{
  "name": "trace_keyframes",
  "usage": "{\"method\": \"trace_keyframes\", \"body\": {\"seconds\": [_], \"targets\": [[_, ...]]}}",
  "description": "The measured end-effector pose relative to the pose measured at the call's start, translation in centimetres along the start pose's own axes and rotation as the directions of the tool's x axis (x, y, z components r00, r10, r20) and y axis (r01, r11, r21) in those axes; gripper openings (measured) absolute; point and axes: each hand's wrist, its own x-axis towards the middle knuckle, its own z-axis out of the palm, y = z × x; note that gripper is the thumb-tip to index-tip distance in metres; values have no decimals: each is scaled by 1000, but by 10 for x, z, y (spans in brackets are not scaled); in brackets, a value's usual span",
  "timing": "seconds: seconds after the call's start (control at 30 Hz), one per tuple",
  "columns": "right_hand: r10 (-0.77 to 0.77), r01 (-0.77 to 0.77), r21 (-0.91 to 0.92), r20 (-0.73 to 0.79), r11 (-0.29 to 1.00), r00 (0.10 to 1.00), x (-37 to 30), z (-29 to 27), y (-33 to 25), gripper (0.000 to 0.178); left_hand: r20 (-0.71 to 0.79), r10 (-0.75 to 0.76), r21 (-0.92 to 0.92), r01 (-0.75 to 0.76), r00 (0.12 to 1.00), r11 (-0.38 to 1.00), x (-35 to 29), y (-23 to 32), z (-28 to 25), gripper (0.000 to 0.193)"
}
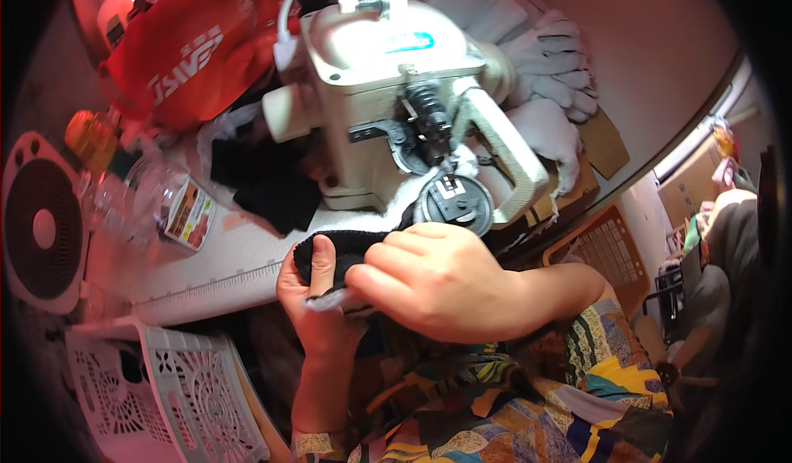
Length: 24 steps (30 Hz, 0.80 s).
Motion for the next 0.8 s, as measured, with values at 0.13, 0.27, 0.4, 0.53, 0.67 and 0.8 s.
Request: {"method": "trace_keyframes", "body": {"seconds": [0.13, 0.27, 0.4, 0.53, 0.67, 0.8], "targets": [[51, -51, 108, 9, 993, 999, 2, -5, 3, 13, -129, 51, -95, -64, 990, 993, -10, -1, 2, 14], [116, -136, 449, 73, 883, 991, 15, -11, 2, 16, -47, 131, -182, -138, 990, 974, -22, -7, -16, 14], [168, -232, 548, 166, 804, 972, 28, -19, 3, 17, -10, 153, -181, -152, 988, 972, -24, 1, -8, 19], [205, -298, 593, 221, 748, 954, 34, -17, 3, 18, 91, 258, -4, -259, 962, 966, -20, -7, -18, 20], [238, -352, 562, 268, 749, 934, 36, -17, 1, 16, 113, 322, 174, -338, 940, 925, -20, -3, -17, 27], [252, -357, 539, 260, 763, 932, 37, -16, 0, 15, 43, 347, 77, -349, 937, 934, -24, 1, -12, 29]]}}
